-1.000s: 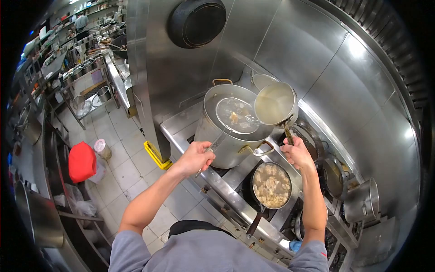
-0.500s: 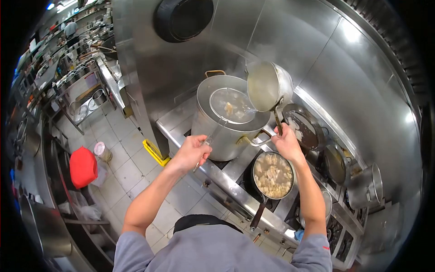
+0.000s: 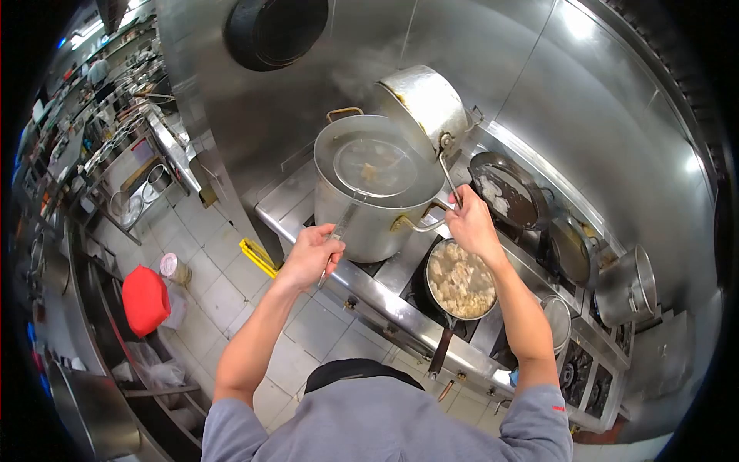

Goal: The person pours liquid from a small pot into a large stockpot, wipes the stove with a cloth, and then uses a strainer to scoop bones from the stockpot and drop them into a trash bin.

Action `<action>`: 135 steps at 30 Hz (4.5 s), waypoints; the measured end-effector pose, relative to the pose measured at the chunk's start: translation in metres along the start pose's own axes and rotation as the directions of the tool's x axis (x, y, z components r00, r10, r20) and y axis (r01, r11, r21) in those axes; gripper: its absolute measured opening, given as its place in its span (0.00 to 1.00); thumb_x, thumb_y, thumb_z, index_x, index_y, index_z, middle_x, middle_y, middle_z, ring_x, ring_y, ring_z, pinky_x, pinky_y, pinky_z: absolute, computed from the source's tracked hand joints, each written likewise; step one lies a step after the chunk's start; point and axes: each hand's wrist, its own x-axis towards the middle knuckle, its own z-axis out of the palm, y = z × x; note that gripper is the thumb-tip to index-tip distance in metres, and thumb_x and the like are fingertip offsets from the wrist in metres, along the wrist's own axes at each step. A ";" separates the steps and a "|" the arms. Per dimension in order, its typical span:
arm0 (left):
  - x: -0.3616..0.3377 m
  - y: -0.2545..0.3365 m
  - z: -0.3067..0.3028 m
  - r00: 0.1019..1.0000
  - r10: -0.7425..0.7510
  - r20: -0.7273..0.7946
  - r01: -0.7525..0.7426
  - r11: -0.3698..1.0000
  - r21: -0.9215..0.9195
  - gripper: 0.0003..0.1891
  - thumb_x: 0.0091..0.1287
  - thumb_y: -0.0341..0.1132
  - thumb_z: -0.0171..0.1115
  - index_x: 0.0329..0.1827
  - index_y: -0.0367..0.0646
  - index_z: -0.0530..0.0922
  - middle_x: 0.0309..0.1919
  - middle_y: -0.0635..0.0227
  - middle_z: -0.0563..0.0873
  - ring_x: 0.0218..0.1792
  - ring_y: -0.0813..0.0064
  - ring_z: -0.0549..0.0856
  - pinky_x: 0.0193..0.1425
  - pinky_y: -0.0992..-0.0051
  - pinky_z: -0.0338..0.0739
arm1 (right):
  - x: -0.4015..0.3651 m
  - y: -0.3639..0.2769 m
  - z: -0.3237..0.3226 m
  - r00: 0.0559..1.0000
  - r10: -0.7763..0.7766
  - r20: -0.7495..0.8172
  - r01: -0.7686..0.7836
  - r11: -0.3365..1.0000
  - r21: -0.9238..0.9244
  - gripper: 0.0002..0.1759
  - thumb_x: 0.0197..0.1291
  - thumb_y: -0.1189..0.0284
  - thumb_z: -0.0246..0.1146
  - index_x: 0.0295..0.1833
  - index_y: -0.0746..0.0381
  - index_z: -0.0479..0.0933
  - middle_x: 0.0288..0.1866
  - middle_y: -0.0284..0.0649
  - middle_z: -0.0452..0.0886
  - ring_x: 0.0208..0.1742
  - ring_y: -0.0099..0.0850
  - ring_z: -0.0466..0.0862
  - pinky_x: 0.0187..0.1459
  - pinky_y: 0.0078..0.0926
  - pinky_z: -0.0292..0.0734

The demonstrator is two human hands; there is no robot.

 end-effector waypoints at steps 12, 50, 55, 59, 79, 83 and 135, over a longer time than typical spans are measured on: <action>0.007 -0.007 0.002 0.996 0.046 -0.075 -0.052 0.996 -0.078 0.12 0.61 0.25 0.56 0.48 0.32 0.73 0.16 0.75 0.73 0.11 0.87 0.69 0.11 0.84 0.59 | -0.055 0.045 -0.039 0.946 0.309 0.101 -0.295 0.686 0.665 0.11 0.52 0.80 0.62 0.35 0.58 0.66 0.19 0.24 0.63 0.15 0.13 0.60 0.14 0.16 0.51; 0.001 -0.004 0.022 0.992 0.073 -0.102 -0.068 0.997 0.043 0.06 0.65 0.29 0.54 0.42 0.41 0.75 0.16 0.75 0.73 0.10 0.87 0.67 0.11 0.85 0.58 | -0.327 0.342 0.047 0.549 0.768 -0.330 -0.485 0.614 0.623 0.32 0.50 0.71 0.71 0.57 0.65 0.62 0.45 0.45 0.75 0.46 0.32 0.76 0.49 0.29 0.72; 0.016 -0.002 0.031 0.980 0.122 -0.156 -0.112 0.991 0.073 0.03 0.65 0.30 0.53 0.39 0.43 0.74 0.16 0.76 0.73 0.11 0.87 0.68 0.11 0.84 0.58 | -0.445 0.312 0.068 0.575 0.731 -0.369 -0.540 0.677 0.500 0.28 0.53 0.75 0.68 0.57 0.65 0.62 0.52 0.42 0.71 0.50 0.28 0.74 0.51 0.28 0.73; 0.036 -0.004 0.031 0.981 0.140 -0.135 -0.125 0.986 0.112 0.08 0.65 0.31 0.56 0.27 0.49 0.69 0.15 0.77 0.71 0.12 0.88 0.66 0.12 0.83 0.57 | -0.587 0.271 0.093 0.467 0.829 -0.306 -0.665 0.558 0.497 0.24 0.52 0.76 0.66 0.54 0.64 0.66 0.46 0.42 0.76 0.39 0.29 0.80 0.39 0.26 0.77; -0.155 -0.101 0.444 0.862 0.177 0.475 -0.258 0.959 0.112 0.10 0.69 0.34 0.54 0.47 0.39 0.76 0.17 0.78 0.73 0.11 0.91 0.66 0.10 0.87 0.56 | -0.931 0.127 -0.047 -0.230 0.905 -0.357 -0.299 0.284 0.911 0.10 0.58 0.78 0.61 0.46 0.62 0.72 0.34 0.34 0.79 0.35 0.24 0.80 0.32 0.24 0.78; -0.268 -0.145 0.566 0.610 -0.006 0.793 -0.042 0.998 0.041 0.11 0.69 0.34 0.54 0.49 0.37 0.75 0.18 0.76 0.74 0.11 0.89 0.67 0.10 0.88 0.56 | -0.895 0.146 -0.093 -0.100 0.932 -0.349 -0.115 0.337 0.934 0.11 0.59 0.79 0.62 0.48 0.62 0.73 0.37 0.34 0.79 0.38 0.23 0.80 0.35 0.24 0.79; -0.587 -0.604 1.088 0.507 -0.831 0.227 0.158 0.349 0.924 0.17 0.70 0.45 0.55 0.51 0.41 0.76 0.39 0.67 0.84 0.39 0.76 0.83 0.40 0.74 0.74 | -1.511 0.762 -0.696 -0.122 0.752 -0.648 -0.863 -0.403 -0.305 0.15 0.55 0.74 0.62 0.46 0.71 0.73 0.22 0.42 0.81 0.21 0.33 0.83 0.20 0.30 0.78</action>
